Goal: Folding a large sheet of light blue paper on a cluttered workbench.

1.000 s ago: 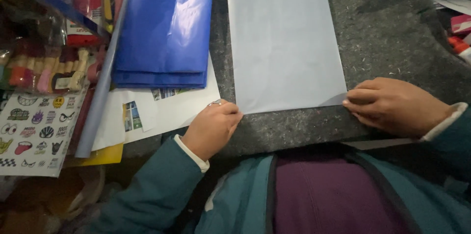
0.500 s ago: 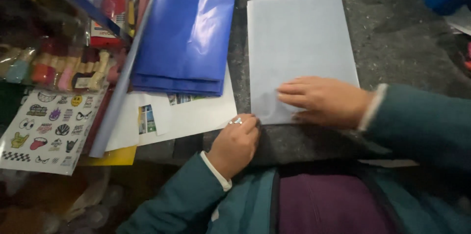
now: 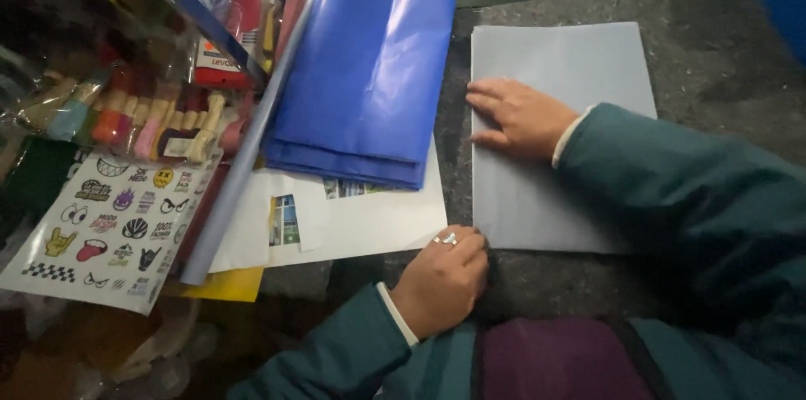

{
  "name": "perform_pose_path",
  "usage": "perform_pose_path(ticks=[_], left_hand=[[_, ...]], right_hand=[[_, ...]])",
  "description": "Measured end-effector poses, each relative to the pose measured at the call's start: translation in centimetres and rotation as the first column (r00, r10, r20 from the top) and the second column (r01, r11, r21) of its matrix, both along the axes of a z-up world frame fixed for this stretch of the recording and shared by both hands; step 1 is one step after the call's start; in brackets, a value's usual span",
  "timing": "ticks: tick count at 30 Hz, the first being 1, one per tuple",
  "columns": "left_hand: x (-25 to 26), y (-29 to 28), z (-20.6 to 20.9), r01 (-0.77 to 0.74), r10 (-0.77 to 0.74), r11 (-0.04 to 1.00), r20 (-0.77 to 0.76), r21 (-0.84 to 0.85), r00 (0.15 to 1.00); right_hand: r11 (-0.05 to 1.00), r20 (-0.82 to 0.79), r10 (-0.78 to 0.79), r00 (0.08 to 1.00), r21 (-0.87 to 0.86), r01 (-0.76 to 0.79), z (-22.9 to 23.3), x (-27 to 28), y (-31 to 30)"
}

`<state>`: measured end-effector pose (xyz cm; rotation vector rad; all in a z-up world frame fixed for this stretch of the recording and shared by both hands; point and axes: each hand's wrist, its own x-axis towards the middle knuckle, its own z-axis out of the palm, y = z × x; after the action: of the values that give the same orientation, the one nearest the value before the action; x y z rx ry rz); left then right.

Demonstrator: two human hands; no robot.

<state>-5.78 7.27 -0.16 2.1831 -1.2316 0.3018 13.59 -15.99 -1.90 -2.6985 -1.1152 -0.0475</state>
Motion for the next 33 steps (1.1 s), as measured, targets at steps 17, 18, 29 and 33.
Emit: perform_pose_path(ticks=[17, 18, 29, 33], left_hand=[[0.6, 0.5, -0.7, 0.011, -0.011, 1.000, -0.008, -0.029, 1.000], [0.6, 0.5, -0.7, -0.001, 0.000, 0.999, -0.017, -0.047, 1.000], [0.1, 0.4, -0.9, -0.008, 0.007, 0.999, -0.019, -0.044, 1.000], [-0.2, -0.2, 0.2, -0.106, 0.107, 0.994, 0.062, -0.023, 0.992]], right_hand=[[0.995, 0.101, -0.073, 0.992, 0.082, 0.065, -1.8, 8.2, 0.7], [0.996, 0.127, -0.060, 0.990, 0.080, 0.050, -2.1, 8.3, 0.7], [0.997, 0.081, 0.073, 0.994, -0.045, -0.069, -0.2, -3.1, 2.0], [0.991, -0.057, 0.131, 0.990, 0.033, -0.130, 1.3, -9.2, 2.0]])
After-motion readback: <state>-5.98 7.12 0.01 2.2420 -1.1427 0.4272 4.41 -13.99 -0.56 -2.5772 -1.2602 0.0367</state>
